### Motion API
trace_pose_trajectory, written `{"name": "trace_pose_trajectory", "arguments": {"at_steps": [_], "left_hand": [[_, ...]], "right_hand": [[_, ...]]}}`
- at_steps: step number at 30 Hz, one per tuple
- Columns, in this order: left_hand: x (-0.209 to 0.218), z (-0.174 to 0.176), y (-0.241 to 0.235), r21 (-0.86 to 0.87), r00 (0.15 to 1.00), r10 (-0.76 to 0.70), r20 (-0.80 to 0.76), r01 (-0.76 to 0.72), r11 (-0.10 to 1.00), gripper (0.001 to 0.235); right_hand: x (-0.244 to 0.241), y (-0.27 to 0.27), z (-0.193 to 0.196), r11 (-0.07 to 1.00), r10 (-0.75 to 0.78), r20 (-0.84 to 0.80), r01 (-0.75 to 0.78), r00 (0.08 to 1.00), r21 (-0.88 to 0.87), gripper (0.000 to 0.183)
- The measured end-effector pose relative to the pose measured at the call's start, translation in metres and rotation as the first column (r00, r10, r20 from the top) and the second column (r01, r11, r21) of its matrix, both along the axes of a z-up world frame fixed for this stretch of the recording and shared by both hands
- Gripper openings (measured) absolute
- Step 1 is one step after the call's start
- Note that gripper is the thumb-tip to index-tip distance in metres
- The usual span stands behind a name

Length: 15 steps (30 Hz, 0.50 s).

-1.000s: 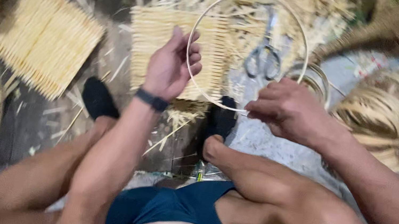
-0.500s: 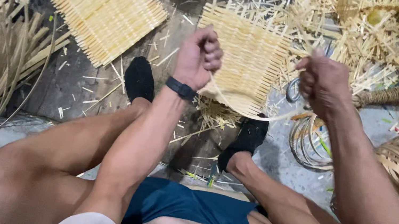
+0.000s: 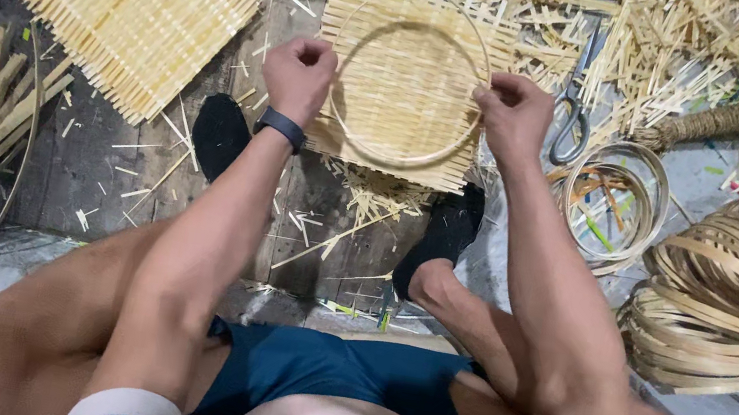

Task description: The person trims the edges of a square bamboo weave to fit a circular wooden frame using shears. The person repeatedly places the weave on the frame, cuts the excess, and stacks the finished pieces.

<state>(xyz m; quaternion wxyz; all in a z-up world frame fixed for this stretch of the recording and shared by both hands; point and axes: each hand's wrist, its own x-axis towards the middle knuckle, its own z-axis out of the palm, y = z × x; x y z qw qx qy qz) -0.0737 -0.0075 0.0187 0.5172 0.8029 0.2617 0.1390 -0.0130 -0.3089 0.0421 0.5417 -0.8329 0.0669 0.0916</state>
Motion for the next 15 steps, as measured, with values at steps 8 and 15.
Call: {"name": "trace_pose_trajectory", "arguments": {"at_steps": [8,15], "left_hand": [[-0.002,-0.009,0.008,0.197,0.966,-0.11,-0.232,0.158,0.968,0.019],[0.0,-0.006,0.017,0.13,0.939,-0.131,-0.317,0.18,0.975,0.021]], "right_hand": [[-0.013,0.004,-0.013,0.958,0.058,0.07,-0.036,0.996,-0.285,0.033],[-0.014,0.012,-0.008,0.964,-0.038,0.009,0.039,0.999,-0.264,0.022]]}}
